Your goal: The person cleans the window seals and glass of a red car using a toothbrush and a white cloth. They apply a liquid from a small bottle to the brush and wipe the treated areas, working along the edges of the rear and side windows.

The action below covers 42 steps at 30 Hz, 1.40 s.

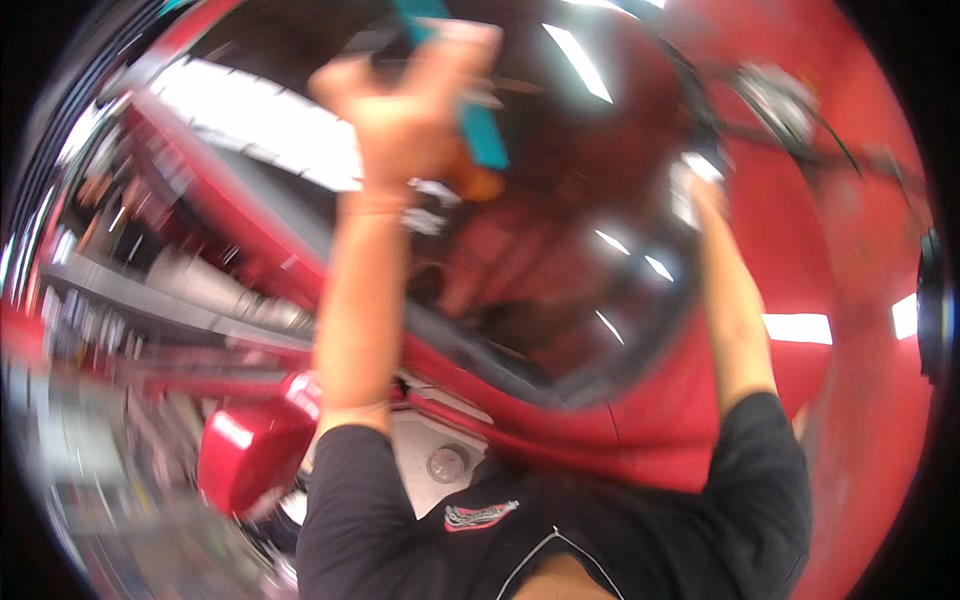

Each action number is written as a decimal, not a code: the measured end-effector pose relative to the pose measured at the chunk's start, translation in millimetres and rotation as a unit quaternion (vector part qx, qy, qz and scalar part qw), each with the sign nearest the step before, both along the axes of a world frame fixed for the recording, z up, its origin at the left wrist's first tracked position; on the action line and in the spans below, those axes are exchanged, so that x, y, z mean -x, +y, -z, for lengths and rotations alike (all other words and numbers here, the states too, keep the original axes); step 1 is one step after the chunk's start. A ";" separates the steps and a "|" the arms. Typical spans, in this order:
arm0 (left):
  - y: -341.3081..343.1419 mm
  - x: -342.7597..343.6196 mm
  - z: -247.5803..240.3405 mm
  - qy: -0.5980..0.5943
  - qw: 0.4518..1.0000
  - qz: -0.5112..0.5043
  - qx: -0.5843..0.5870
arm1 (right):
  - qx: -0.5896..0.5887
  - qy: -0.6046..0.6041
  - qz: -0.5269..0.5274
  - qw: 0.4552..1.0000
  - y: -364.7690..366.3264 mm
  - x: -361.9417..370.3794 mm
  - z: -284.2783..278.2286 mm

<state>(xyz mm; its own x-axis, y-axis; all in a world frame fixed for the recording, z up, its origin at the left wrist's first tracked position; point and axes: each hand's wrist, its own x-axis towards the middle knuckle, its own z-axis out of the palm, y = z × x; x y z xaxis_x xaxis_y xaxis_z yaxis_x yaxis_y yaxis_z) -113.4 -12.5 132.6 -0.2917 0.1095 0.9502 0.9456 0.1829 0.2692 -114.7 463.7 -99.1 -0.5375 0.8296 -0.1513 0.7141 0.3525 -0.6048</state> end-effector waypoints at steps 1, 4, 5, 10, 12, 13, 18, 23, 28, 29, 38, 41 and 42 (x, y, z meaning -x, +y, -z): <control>6.7 0.9 -1.5 0.007 0.999 0.033 -0.010 | -0.037 -0.062 0.047 0.996 7.1 -9.0 2.7; 12.1 -18.8 -15.8 -0.200 0.949 0.204 -0.131 | -0.128 -0.058 0.012 0.990 -64.2 -58.3 -2.9; 14.5 -19.2 -17.6 -0.217 0.942 0.209 -0.146 | -0.148 -0.035 0.009 0.988 -87.2 -82.1 -8.3; 27.5 -30.4 -20.5 -0.242 0.940 0.187 -0.155 | -0.063 -0.045 -0.104 0.991 -161.7 -172.5 -27.1; 22.9 -28.1 -18.7 -0.237 0.937 0.200 -0.161 | -0.005 -0.035 -0.148 0.988 -210.2 -202.2 -52.5; 19.5 -30.0 -19.0 -0.231 0.939 0.200 -0.160 | 0.024 -0.027 -0.175 0.984 -231.4 -212.8 -58.4; 16.4 -36.3 -21.8 -0.228 0.940 0.202 -0.151 | -0.143 0.020 -0.158 0.977 -264.7 -225.1 -31.3; 14.9 -31.8 -21.4 -0.231 0.943 0.191 -0.144 | -0.149 0.008 -0.128 0.980 -217.6 -197.6 -13.7; 11.6 -24.3 -17.4 -0.219 0.963 0.110 -0.111 | -0.113 -0.015 -0.111 0.987 -129.3 -150.6 -16.3; 11.4 -22.5 -16.2 -0.218 0.964 0.111 -0.108 | -0.123 -0.007 -0.106 0.987 -111.0 -138.8 -15.0; -10.8 15.5 2.8 -0.141 0.988 0.048 0.051 | -0.147 0.017 -0.062 0.987 13.1 -25.9 -10.4; -52.4 25.3 3.7 -0.380 0.913 0.117 -0.095 | -0.128 0.031 -0.064 0.989 50.4 25.8 -4.1; -69.9 32.5 2.3 -0.352 0.918 0.180 -0.035 | -0.120 0.027 -0.068 0.990 62.2 41.3 -6.3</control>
